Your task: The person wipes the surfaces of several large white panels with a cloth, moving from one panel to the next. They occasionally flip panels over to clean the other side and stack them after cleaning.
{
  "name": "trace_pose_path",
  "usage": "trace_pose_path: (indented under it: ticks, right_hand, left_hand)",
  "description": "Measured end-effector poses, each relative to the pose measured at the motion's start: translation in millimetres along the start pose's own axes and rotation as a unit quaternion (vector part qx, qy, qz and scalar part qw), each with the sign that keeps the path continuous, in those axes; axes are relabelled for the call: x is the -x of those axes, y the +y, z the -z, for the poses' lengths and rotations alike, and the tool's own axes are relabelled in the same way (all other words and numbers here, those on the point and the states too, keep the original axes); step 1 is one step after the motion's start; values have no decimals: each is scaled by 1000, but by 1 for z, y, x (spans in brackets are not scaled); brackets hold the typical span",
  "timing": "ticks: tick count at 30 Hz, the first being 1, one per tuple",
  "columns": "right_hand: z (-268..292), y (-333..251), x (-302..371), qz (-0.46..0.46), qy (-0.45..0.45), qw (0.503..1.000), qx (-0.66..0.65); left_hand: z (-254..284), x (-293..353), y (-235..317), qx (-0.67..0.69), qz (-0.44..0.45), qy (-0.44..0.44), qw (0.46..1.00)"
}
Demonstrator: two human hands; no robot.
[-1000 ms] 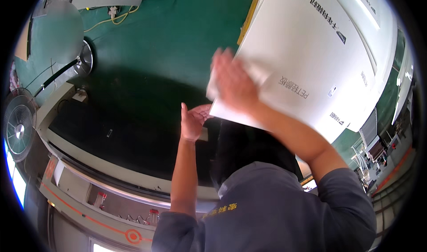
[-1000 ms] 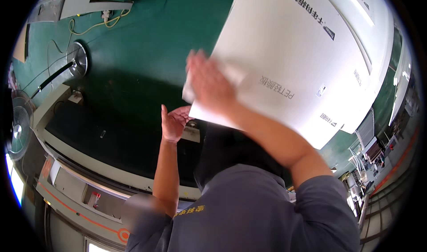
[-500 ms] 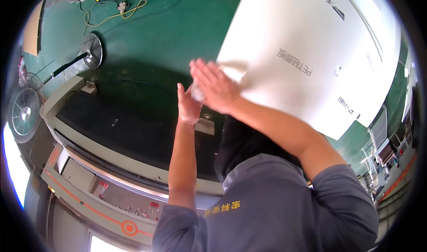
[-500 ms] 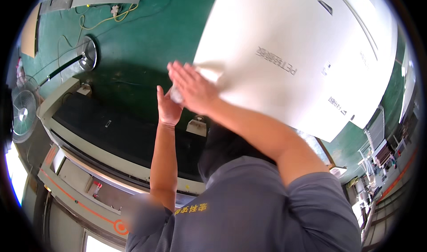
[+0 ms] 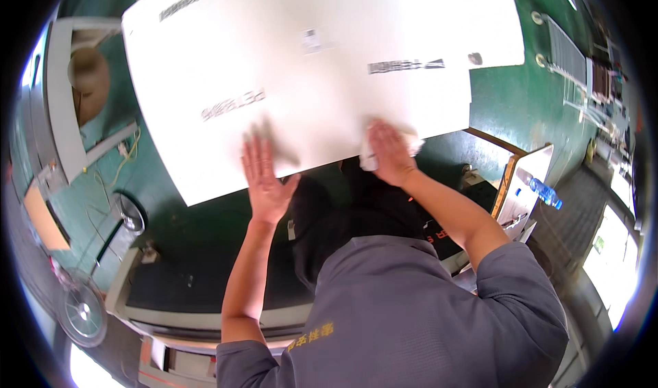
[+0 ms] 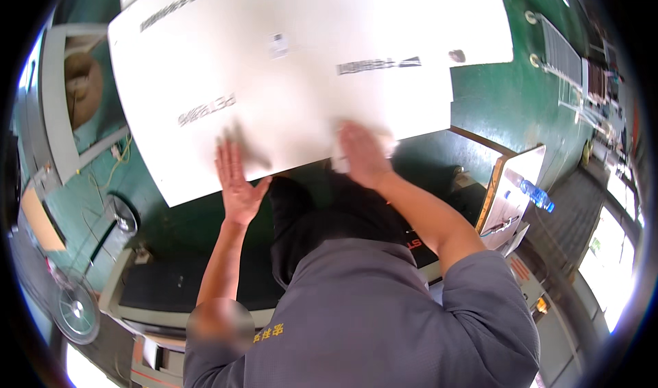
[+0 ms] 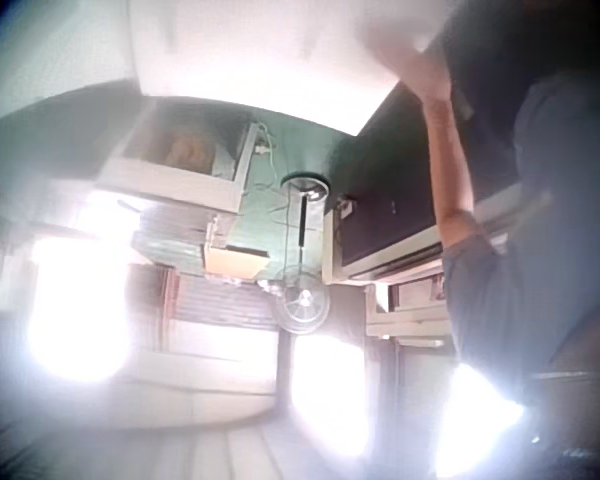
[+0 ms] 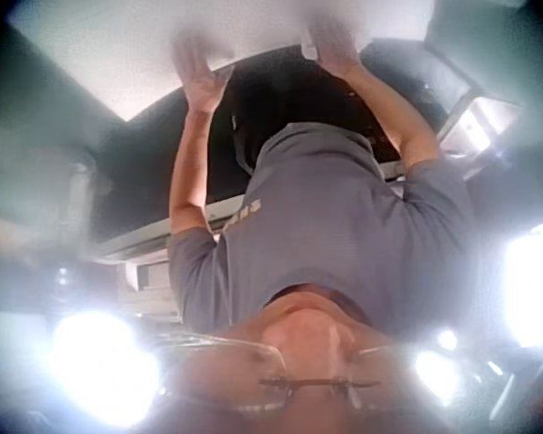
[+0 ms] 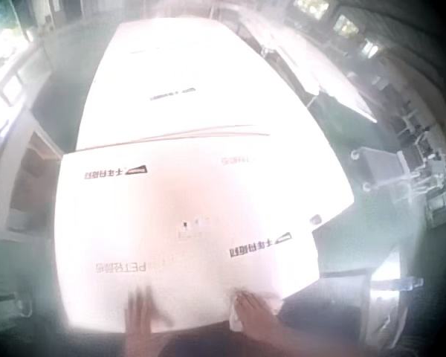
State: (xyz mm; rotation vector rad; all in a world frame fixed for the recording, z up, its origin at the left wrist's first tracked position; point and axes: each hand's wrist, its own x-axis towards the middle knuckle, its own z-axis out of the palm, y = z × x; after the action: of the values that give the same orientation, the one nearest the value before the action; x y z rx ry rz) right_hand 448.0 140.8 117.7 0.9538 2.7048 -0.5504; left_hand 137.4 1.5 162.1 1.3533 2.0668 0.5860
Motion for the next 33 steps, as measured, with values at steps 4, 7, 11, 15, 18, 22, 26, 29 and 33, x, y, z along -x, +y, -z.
trace_pose_path:
  ticks: [4,7,11,15,18,22,26,29,33]
  right_hand:
    - [22,153,71,-209,105,972,26]
    - [34,187,85,-270,84,959,-29]
    - [22,183,76,-339,259,864,-266]
    - [2,212,101,-392,284,688,-541]
    - [27,194,121,-323,281,556,-712]
    - [61,184,150,-286,346,300,-841]
    - [55,185,184,-222,414,219,-855]
    - [70,148,186,-216,424,190,-859]
    - [58,85,154,-211,423,124,-872]
  left_hand:
    - [-49,-46,61,-167,-124,-97,973]
    - [-82,-54,62,-313,-162,-89,932]
    - [-90,-57,63,-356,-182,-88,912]
    - [-74,-49,83,-384,-164,-121,901]
    - [-52,-32,87,-393,-157,-120,898]
    - [20,-19,141,-396,-146,-201,884]
    - [183,-39,265,-272,-121,-337,893]
    - [316,-107,336,-220,-142,-261,929]
    - [401,-256,333,-100,-212,15,972]
